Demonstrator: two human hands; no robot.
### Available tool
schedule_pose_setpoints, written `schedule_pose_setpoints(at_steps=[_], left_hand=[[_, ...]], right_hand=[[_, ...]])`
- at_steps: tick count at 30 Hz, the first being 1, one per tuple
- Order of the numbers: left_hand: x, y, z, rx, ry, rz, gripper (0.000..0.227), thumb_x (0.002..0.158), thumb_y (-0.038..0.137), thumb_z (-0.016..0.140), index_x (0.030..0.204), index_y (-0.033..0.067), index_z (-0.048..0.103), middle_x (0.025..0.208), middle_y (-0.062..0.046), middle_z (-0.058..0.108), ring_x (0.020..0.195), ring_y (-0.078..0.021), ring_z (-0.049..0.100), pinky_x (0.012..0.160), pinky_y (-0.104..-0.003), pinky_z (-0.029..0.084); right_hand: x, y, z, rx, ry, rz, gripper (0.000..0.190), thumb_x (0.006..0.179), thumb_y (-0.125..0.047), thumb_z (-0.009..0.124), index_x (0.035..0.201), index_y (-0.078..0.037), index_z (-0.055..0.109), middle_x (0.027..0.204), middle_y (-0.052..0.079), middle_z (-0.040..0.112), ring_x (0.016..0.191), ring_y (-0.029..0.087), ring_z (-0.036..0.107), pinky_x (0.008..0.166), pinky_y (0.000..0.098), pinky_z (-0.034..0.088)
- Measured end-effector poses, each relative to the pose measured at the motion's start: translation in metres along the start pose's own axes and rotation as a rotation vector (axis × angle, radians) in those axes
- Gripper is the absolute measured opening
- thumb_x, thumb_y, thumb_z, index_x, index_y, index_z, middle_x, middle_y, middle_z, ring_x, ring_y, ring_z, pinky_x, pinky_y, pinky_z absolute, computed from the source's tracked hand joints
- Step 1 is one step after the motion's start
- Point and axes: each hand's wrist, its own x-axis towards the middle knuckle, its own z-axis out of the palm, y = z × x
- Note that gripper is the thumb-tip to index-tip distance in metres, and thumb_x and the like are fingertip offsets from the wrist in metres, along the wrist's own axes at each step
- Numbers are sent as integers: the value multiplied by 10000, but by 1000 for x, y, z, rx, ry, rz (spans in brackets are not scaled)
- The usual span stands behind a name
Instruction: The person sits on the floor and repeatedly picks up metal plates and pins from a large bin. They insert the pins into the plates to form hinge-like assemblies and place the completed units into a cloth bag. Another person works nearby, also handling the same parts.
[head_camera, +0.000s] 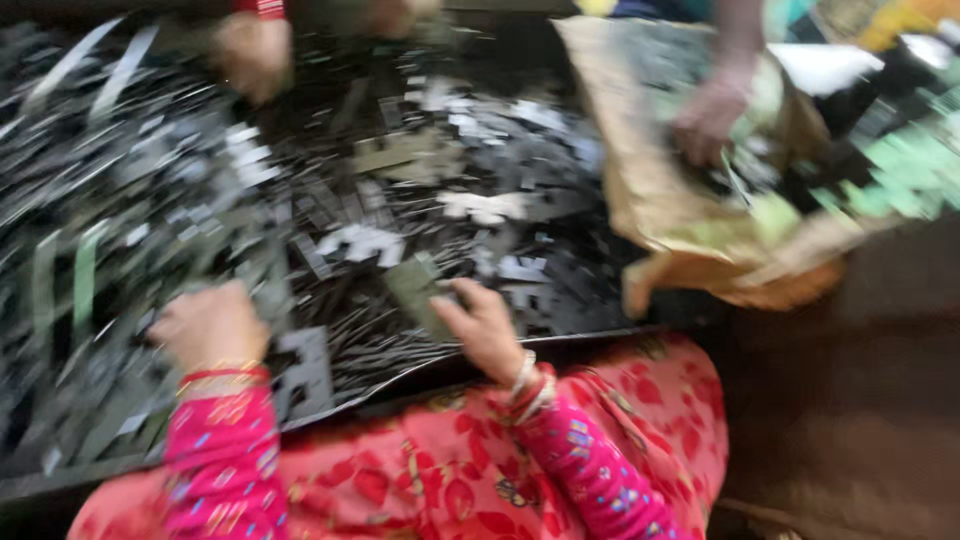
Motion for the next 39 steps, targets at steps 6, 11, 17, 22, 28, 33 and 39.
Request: schedule_pose_setpoints(at_steps=[6,11,17,22,28,33,39], left_hand=[[11,-5,-9,-56,-11,36,526,727,536,867,1147,243,747,1124,-125,717,1085,-350,679,829,-500,544],[5,-23,-34,-236,-213,-86,273,871,459,847,1031,244,793,884,-88,778,862,-339,733,747,-484,565],[-18,-19,-50,-1303,285,95,307,1111,254,682,1140,-20,546,900,-231,663,669,-340,604,576,-408,471],[-2,-21,-41,-2078,81,189,169,1113,161,540,1164,1,527,1030,-192,705,764,-282,685,699,-384,562],[-14,-38,-10,-2606,-194,158,221,1143,20,492,1344,-51,551,1201,-265,621,959,-361,662,875,-490,555],[-29,-27,-47,-2785,-418,432,210,1091,3,558,1301,5,568,1330,-320,645,1058,-450,714,927,-586,577],[-44,-9,-116,-2495,-367,304,376,943,-75,495,1287,58,570,1336,-223,644,1118,-399,725,987,-598,580]], right_hand=[[12,-29,-67,-214,143,-324,205,948,-149,693,1105,-17,682,948,142,710,864,167,669,758,321,552],[85,-4,-193,-461,596,-528,132,968,-83,652,1065,-2,690,1007,182,728,928,329,721,834,412,571],[150,31,-329,-851,766,261,326,916,-380,743,1048,-81,749,1024,174,724,1005,372,681,843,512,502],[113,21,-320,-1053,940,-22,409,816,-385,837,1031,-57,726,1070,198,638,1100,400,540,875,596,406],[50,9,-178,-806,536,-550,122,931,-122,747,1015,-54,690,936,149,659,923,360,618,846,461,491],[47,21,-65,-797,-224,-443,289,821,-293,836,955,-89,682,916,137,660,903,362,638,733,468,520],[54,38,-15,-1069,-454,-394,597,673,-438,871,1107,-121,612,1094,102,617,1118,332,566,881,567,449]])
